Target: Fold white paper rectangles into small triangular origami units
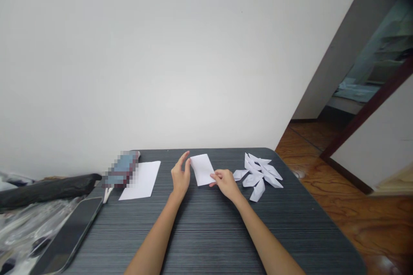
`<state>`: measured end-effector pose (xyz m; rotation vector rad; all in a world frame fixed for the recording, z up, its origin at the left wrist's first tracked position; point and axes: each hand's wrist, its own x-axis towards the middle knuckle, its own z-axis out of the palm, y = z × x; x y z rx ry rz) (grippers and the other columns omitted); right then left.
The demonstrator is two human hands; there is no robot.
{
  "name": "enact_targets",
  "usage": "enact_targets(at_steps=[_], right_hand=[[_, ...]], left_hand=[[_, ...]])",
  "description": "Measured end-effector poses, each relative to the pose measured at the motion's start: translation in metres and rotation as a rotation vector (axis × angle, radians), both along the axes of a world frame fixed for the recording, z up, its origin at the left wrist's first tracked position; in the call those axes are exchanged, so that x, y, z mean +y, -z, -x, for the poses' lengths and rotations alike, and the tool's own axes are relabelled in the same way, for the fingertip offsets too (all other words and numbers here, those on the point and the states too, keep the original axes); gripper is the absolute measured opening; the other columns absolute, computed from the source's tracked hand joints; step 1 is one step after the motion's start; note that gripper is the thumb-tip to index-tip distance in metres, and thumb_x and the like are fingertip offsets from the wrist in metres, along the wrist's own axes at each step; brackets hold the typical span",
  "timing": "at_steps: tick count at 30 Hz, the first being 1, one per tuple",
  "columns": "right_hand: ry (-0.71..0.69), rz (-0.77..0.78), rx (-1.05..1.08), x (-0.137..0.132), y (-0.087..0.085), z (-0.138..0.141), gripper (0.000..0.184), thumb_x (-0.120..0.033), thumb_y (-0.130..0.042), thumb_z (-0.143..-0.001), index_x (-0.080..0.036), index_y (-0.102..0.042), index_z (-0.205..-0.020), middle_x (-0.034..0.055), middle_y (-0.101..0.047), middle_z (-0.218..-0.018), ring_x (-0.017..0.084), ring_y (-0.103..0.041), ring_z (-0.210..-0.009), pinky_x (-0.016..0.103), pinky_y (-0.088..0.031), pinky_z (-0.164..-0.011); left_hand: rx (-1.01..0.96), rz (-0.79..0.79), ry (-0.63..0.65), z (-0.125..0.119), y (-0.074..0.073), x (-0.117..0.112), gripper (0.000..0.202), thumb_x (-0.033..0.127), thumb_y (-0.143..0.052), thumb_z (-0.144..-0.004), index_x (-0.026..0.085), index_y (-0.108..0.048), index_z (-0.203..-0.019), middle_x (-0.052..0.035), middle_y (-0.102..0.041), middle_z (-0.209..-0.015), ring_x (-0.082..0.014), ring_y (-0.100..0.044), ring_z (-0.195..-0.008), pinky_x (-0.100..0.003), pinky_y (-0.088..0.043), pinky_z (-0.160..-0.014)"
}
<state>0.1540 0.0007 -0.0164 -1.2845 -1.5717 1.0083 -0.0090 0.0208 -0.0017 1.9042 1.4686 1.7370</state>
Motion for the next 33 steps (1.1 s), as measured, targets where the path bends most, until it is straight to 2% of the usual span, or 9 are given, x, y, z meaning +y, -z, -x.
enact_targets(at_steps=[2, 5, 7, 10, 21, 23, 26, 29, 33], right_hand=[[-0.001, -0.07, -0.093, -0.003, -0.004, -0.001, 0.027, -0.034, -0.045, -0.075, -0.016, -0.057, -0.058, 0.0039, -0.063, -0.054, 0.02, -0.063, -0.054, 0.023, -0.04, -0.05], [-0.035, -0.17, -0.196, -0.01, -0.01, 0.001, 0.027, -0.03, -0.042, -0.078, -0.018, -0.059, -0.061, 0.0041, -0.065, -0.056, 0.018, -0.062, -0.054, 0.023, -0.04, -0.052], [-0.073, -0.214, -0.234, -0.013, -0.013, 0.002, 0.026, -0.026, -0.041, -0.079, -0.019, -0.061, -0.065, 0.0035, -0.065, -0.057, 0.016, -0.061, -0.053, 0.023, -0.039, -0.053], [-0.12, -0.272, -0.288, -0.015, -0.018, 0.0, 0.026, -0.024, -0.041, -0.079, -0.019, -0.062, -0.065, 0.0018, -0.064, -0.055, 0.015, -0.057, -0.051, 0.022, -0.035, -0.05], [-0.083, -0.303, -0.416, -0.008, -0.026, -0.027, 0.026, -0.025, -0.041, -0.081, -0.019, -0.063, -0.068, 0.0021, -0.064, -0.064, 0.015, -0.055, -0.06, 0.023, -0.032, -0.055], [-0.08, -0.297, -0.445, -0.008, -0.024, -0.03, 0.025, -0.024, -0.041, -0.08, -0.019, -0.063, -0.07, 0.0032, -0.064, -0.067, 0.016, -0.056, -0.063, 0.024, -0.033, -0.058], [-0.112, -0.326, -0.418, -0.009, -0.025, -0.029, 0.023, -0.025, -0.043, -0.079, -0.019, -0.063, -0.071, 0.0033, -0.064, -0.069, 0.016, -0.056, -0.066, 0.025, -0.035, -0.061], [-0.073, -0.326, -0.204, -0.007, -0.029, -0.026, 0.02, -0.031, -0.049, -0.076, -0.018, -0.063, -0.071, 0.0028, -0.064, -0.068, 0.016, -0.056, -0.066, 0.026, -0.038, -0.063], [0.017, -0.142, 0.311, -0.002, -0.032, -0.024, 0.033, -0.04, -0.056, -0.069, -0.017, -0.06, -0.092, 0.0042, -0.065, -0.075, 0.016, -0.058, -0.066, 0.027, -0.043, -0.062]], left_hand=[[0.269, -0.182, 0.01, -0.001, -0.008, -0.008, 0.03, 0.024, -0.046, -0.079, 0.018, -0.052, -0.109, -0.0126, -0.051, -0.117, -0.0213, -0.044, -0.11, -0.039, -0.029, -0.091], [0.693, -0.263, 0.247, -0.009, -0.016, -0.023, 0.026, 0.015, -0.04, -0.083, 0.024, -0.056, -0.101, -0.0084, -0.057, -0.108, -0.0206, -0.043, -0.112, -0.044, -0.014, -0.094], [0.824, -0.226, 0.311, -0.013, -0.017, -0.027, 0.024, 0.014, -0.037, -0.084, 0.022, -0.057, -0.093, -0.0059, -0.063, -0.096, -0.0203, -0.044, -0.111, -0.045, -0.008, -0.094], [0.872, -0.158, 0.273, -0.012, -0.016, -0.025, 0.02, 0.017, -0.038, -0.084, 0.02, -0.056, -0.078, -0.0024, -0.063, -0.076, -0.0194, -0.046, -0.106, -0.045, -0.005, -0.091], [0.743, -0.04, 0.058, 0.018, -0.021, -0.01, 0.025, 0.025, -0.037, -0.085, 0.016, -0.056, -0.072, -0.0026, -0.059, -0.068, -0.0142, -0.05, -0.073, -0.038, -0.018, -0.081], [0.746, -0.021, 0.11, 0.015, -0.025, -0.014, 0.022, 0.027, -0.038, -0.084, 0.017, -0.057, -0.081, -0.0054, -0.06, -0.083, -0.0165, -0.049, -0.084, -0.037, -0.019, -0.082], [0.798, 0.044, 0.349, 0.007, -0.027, -0.019, 0.021, 0.029, -0.042, -0.082, 0.021, -0.057, -0.095, -0.0062, -0.059, -0.095, -0.0178, -0.049, -0.092, -0.035, -0.025, -0.08], [0.663, 0.18, 0.508, -0.003, -0.021, -0.02, 0.023, 0.027, -0.04, -0.083, 0.019, -0.059, -0.092, -0.0038, -0.063, -0.082, -0.0138, -0.054, -0.074, -0.029, -0.034, -0.073], [0.085, 0.358, 0.435, -0.013, -0.009, -0.016, 0.025, 0.033, -0.046, -0.078, 0.012, -0.06, -0.083, -0.0057, -0.064, -0.079, -0.0141, -0.058, -0.067, -0.023, -0.042, -0.06]])
